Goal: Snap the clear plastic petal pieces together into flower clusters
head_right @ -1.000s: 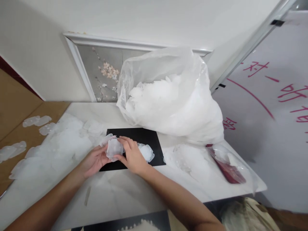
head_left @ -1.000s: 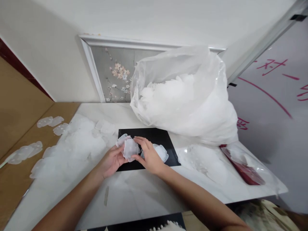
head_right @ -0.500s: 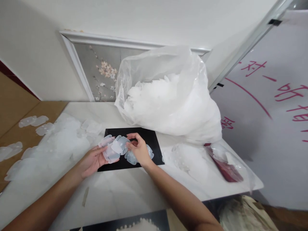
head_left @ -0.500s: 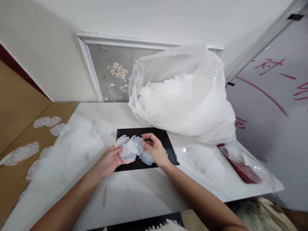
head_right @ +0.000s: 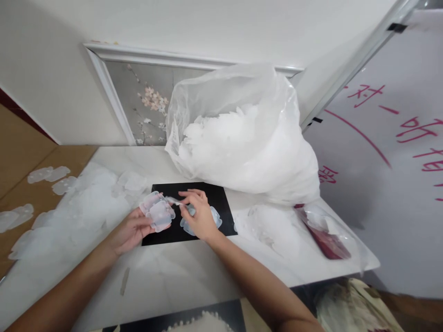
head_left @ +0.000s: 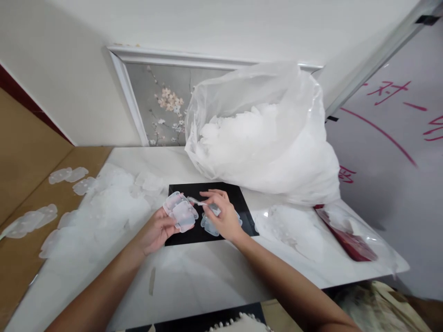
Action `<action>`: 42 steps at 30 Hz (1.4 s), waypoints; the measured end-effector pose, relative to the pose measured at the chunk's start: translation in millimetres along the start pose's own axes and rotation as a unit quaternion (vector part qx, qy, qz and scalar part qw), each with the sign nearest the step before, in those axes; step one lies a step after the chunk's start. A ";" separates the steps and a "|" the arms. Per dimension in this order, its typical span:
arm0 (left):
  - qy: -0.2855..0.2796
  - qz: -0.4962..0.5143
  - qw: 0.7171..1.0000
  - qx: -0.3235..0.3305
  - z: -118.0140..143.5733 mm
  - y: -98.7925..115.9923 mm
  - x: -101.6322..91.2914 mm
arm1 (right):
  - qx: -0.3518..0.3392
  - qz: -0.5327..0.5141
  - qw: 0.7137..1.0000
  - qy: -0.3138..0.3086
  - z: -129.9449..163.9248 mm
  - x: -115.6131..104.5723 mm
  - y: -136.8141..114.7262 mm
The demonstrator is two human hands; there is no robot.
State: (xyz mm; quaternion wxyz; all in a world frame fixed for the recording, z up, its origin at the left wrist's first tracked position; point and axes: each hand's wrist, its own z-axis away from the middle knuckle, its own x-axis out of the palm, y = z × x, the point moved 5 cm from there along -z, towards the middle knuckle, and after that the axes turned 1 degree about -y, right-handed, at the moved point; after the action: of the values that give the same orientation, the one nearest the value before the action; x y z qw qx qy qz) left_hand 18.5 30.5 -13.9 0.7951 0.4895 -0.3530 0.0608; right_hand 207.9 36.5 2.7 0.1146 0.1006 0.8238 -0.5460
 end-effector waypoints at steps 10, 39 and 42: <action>0.048 0.080 0.995 0.032 0.0 14.3 -0.6 | 0.282 -0.448 0.848 -0.011 -1.6 3.7 27.9; -0.016 0.179 0.984 0.021 2.3 15.4 14.5 | -0.122 0.165 0.979 0.012 9.9 -7.7 -13.1; -0.009 0.178 0.984 0.017 2.6 14.5 15.7 | -0.152 0.232 0.961 0.001 12.3 1.9 -17.0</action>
State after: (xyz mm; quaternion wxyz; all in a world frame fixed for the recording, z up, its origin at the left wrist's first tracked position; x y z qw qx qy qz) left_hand 22.4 31.9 7.2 0.7597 0.4328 -0.4409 0.2028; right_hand 202.1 18.7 12.4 0.2517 0.2709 0.8512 -0.3724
